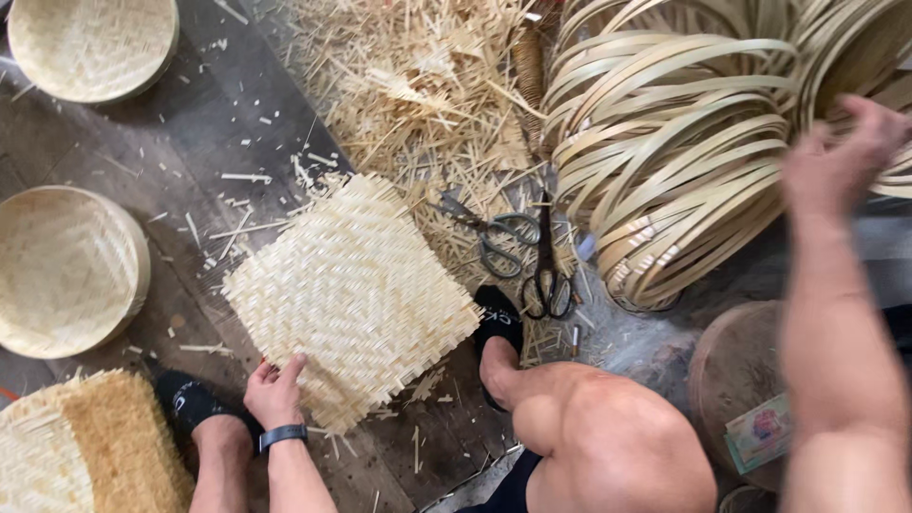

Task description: The person fits a woven bamboo mat into a circular frame and uses shears to trim the edges to shape the piece.

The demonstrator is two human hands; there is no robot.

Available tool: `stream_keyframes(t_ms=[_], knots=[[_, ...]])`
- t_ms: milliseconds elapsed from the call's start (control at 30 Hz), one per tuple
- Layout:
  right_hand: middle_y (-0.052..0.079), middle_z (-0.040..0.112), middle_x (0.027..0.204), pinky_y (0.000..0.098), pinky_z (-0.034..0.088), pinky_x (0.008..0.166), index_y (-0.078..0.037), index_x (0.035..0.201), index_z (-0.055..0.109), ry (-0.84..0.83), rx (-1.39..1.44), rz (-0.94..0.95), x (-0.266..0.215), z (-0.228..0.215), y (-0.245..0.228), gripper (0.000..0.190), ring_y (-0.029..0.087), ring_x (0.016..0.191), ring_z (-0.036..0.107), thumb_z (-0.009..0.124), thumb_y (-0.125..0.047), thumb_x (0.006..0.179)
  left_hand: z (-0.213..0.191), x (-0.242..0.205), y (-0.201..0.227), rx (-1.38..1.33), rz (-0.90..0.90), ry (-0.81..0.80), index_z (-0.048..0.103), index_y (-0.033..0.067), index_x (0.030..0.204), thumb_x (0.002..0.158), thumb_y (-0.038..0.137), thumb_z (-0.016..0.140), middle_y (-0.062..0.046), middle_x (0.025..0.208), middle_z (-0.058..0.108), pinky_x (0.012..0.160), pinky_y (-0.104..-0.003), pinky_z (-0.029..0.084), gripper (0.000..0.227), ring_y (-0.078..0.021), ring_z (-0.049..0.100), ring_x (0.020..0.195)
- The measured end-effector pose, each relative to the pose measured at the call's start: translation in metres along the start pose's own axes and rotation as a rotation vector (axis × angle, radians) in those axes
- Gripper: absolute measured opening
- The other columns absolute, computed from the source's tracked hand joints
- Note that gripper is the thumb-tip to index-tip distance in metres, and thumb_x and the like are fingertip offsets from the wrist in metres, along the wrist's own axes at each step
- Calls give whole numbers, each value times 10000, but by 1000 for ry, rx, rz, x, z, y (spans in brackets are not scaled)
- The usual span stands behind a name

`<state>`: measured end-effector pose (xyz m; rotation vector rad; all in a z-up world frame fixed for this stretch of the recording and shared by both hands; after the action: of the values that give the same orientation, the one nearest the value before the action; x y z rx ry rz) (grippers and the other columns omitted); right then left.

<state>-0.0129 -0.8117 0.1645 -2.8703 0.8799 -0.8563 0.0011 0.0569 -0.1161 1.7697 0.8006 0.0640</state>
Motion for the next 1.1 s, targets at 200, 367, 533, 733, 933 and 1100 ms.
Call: stream_keyframes(t_ms=[200,367,533,733,933,1100], knots=[[256,582,1303,609,356,1089,-7,1273,614,-417,-709,11,-1,0,136,729,395,1283,529,779,-271,613,-8,-9,23,340,268,75,603,-99,1311,733,301,984,-220,1202,693,958,-372,533,800,-262,671,1083],[85,713,1136,477,337,1189,-214,1101,778,-487,-766,-118,-22,-14,152,263,280,1172,610,758,-290,849,-6,-17,33,340,220,102,496,-121,1389,723,390,983,-248,1269,653,951,-384,531,970,-290,660,1110],[42,705,983,336,470,1044,-189,996,727,-200,-538,-362,-32,-37,182,118,215,952,620,630,-127,1018,-10,-14,35,507,153,123,509,-99,1417,686,447,976,-264,1300,623,968,-430,520,1025,-342,645,1106],[55,656,1054,340,472,923,-123,1051,728,38,-169,-598,3,-122,23,85,211,1003,601,667,-74,1019,-3,-40,96,831,666,395,467,-186,1416,640,468,1030,-384,1333,515,1021,-546,407,1160,-507,500,1258],[50,632,977,488,440,941,-155,996,786,6,-64,-1257,-12,-204,-249,198,286,1020,579,789,-179,799,29,-55,268,-429,197,-369,498,-58,1491,936,557,698,-194,1367,554,1065,-465,501,852,-268,560,1230],[39,636,1033,440,431,951,-181,1220,677,-287,-178,-1742,-63,-152,-358,388,233,1041,581,708,-236,837,19,-87,369,-639,-22,-847,572,-16,1393,915,585,628,-92,1008,660,675,-298,505,770,-162,610,821]])
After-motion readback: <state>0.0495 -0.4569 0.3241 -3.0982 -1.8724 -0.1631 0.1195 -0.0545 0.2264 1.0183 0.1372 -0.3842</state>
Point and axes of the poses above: each hand's wrist, its own x-axis towards the middle knuckle, its own z-axis out of the palm, y = z × x, the point moved 2 cm from there along x, towards the middle knuckle
